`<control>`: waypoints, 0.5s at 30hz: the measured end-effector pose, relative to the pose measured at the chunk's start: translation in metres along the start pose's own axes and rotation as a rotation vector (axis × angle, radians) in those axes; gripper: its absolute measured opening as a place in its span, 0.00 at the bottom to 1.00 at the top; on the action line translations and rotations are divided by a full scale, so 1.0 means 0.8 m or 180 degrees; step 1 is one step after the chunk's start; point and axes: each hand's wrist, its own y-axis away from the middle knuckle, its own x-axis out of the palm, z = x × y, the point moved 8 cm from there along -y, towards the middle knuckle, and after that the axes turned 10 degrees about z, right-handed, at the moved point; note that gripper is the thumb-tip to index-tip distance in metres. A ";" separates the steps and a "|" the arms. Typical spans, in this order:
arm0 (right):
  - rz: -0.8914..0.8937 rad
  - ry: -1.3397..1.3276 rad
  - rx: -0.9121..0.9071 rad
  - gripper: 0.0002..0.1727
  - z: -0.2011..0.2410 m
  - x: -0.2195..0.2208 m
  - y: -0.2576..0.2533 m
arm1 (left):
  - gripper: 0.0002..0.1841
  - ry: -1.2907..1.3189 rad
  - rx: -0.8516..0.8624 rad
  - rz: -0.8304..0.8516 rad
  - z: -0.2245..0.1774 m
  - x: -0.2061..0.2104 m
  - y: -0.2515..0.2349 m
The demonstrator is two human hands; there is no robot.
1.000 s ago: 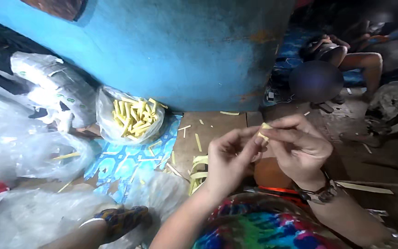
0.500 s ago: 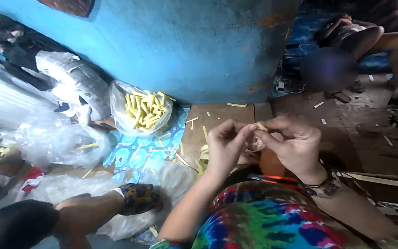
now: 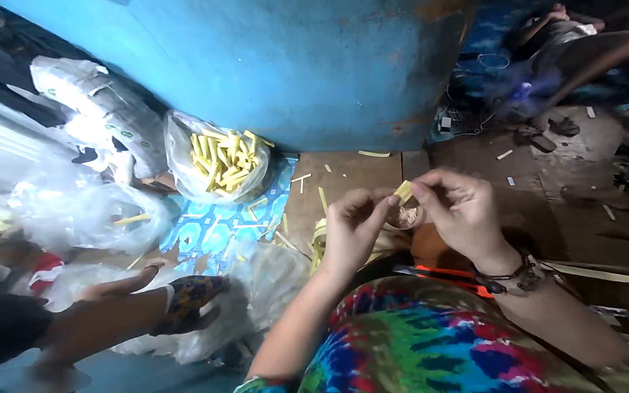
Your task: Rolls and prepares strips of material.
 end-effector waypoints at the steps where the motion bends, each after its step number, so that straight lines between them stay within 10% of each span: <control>1: -0.0023 -0.0153 0.0057 0.04 -0.006 0.003 0.001 | 0.07 -0.0013 0.0016 -0.0044 0.000 0.000 0.000; 9: -0.0054 -0.1196 0.1250 0.03 -0.072 0.025 0.010 | 0.11 -0.2489 0.1052 -0.0075 0.015 0.026 0.010; 15: -0.0211 -0.0270 0.0306 0.06 -0.046 0.016 0.005 | 0.07 -0.0772 -0.0039 -0.0176 0.064 0.001 0.001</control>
